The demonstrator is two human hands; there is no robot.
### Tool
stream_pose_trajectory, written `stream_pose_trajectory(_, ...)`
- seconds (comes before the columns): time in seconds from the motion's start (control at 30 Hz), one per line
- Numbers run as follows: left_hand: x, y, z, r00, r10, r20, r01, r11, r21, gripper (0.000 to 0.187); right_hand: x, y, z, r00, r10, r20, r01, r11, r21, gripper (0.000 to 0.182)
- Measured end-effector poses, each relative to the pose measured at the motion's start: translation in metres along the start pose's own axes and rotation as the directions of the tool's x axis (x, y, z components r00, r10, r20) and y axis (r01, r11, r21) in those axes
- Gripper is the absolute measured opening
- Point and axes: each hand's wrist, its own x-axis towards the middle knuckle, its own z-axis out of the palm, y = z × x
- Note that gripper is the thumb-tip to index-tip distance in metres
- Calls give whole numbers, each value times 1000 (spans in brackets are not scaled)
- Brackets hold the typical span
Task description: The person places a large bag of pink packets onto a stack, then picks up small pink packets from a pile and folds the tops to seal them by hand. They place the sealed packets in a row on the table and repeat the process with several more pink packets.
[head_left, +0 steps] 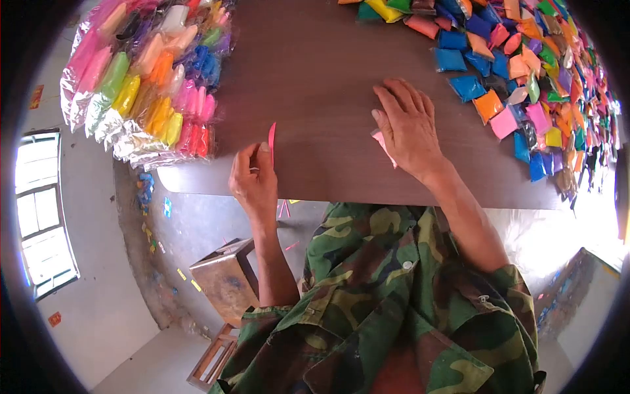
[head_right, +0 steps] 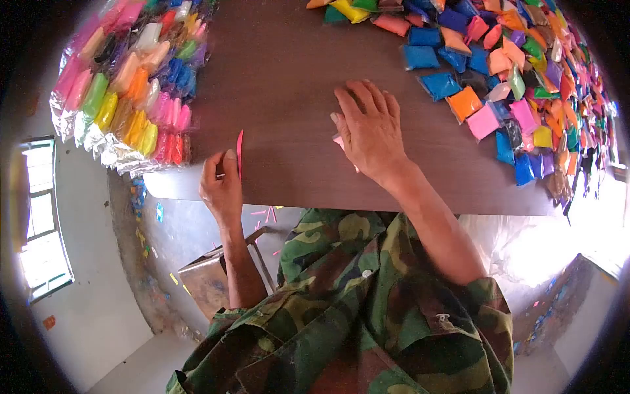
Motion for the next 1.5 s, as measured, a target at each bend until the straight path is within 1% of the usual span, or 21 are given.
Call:
stream_pose_trajectory(0.07,0,3,0,999,51,3,-51,999,3,24,2,-2,-3,1000,21,19,-21,1000,2,46)
stream_pose_trajectory(0.17,2,3,2,998,10,62,-11,1000,18,23,4,-2,-2,999,28,30,-28,1000,5,50)
stream_pose_trajectory(0.27,2,19,-1,989,29,145,-56,981,187,23,7,-6,-4,998,41,40,-41,999,-10,54)
stream_pose_trajectory(0.33,0,13,0,980,106,167,-141,966,214,23,5,-8,-2,998,35,51,-32,998,-59,56)
stream_pose_trajectory(0.37,2,12,2,974,153,166,-188,957,222,23,8,-7,-2,999,24,44,-20,996,-89,57)
stream_pose_trajectory(0.4,3,12,2,978,105,183,-137,975,174,23,10,-6,-2,999,29,45,-26,997,-76,57)
stream_pose_trajectory(0.5,8,8,0,979,44,200,-65,993,100,18,7,-5,-2,998,53,37,-51,998,-29,54)
stream_pose_trajectory(0.57,10,0,2,975,150,165,-177,970,165,15,5,0,1,998,63,11,-63,998,0,51)
stream_pose_trajectory(0.67,10,-9,0,956,253,145,-283,926,249,11,8,8,-1,995,91,-40,-86,990,114,43)
stream_pose_trajectory(0.7,11,-8,0,949,280,141,-309,911,271,11,10,8,-7,990,143,-18,-133,956,260,40)
stream_pose_trajectory(0.77,9,0,-2,957,251,145,-278,937,213,9,13,11,-25,972,232,48,-222,820,527,38)
stream_pose_trajectory(0.8,8,5,-3,961,233,150,-259,948,185,8,10,12,-29,975,222,14,-198,841,503,36)
stream_pose_trajectory(0.9,-3,28,4,964,170,206,-165,985,-44,8,-11,12,-40,981,181,-69,-135,896,423,29)
stream_pose_trajectory(1.0,-17,65,17,942,158,298,-109,979,-173,10,-37,11,-49,986,125,-108,-79,931,356,26)
stream_pose_trajectory(1.07,-26,80,25,910,232,344,-147,956,-255,13,-55,7,-58,993,61,-104,-22,939,342,32)
stream_pose_trajectory(1.1,-30,87,29,890,273,365,-166,940,-298,15,-61,2,-62,995,28,-91,0,958,288,37)
stream_pose_trajectory(1.17,-34,101,35,860,343,376,-227,920,-319,15,-70,-8,-69,998,-37,-60,47,983,179,46)
stream_pose_trajectory(1.2,-34,107,38,842,366,396,-238,912,-335,15,-77,-6,-64,998,-66,-9,67,988,137,56)
stream_pose_trajectory(1.27,-37,116,45,825,396,403,-250,895,-369,12,-80,-6,-57,998,-69,2,68,992,108,57)
stream_pose_trajectory(1.4,-36,119,61,807,413,422,-298,902,-312,8,-79,-6,-49,997,-75,-32,78,994,81,55)
stream_pose_trajectory(1.5,-36,118,69,791,429,436,-335,900,-277,7,-79,-4,-47,997,-67,-37,71,992,107,53)
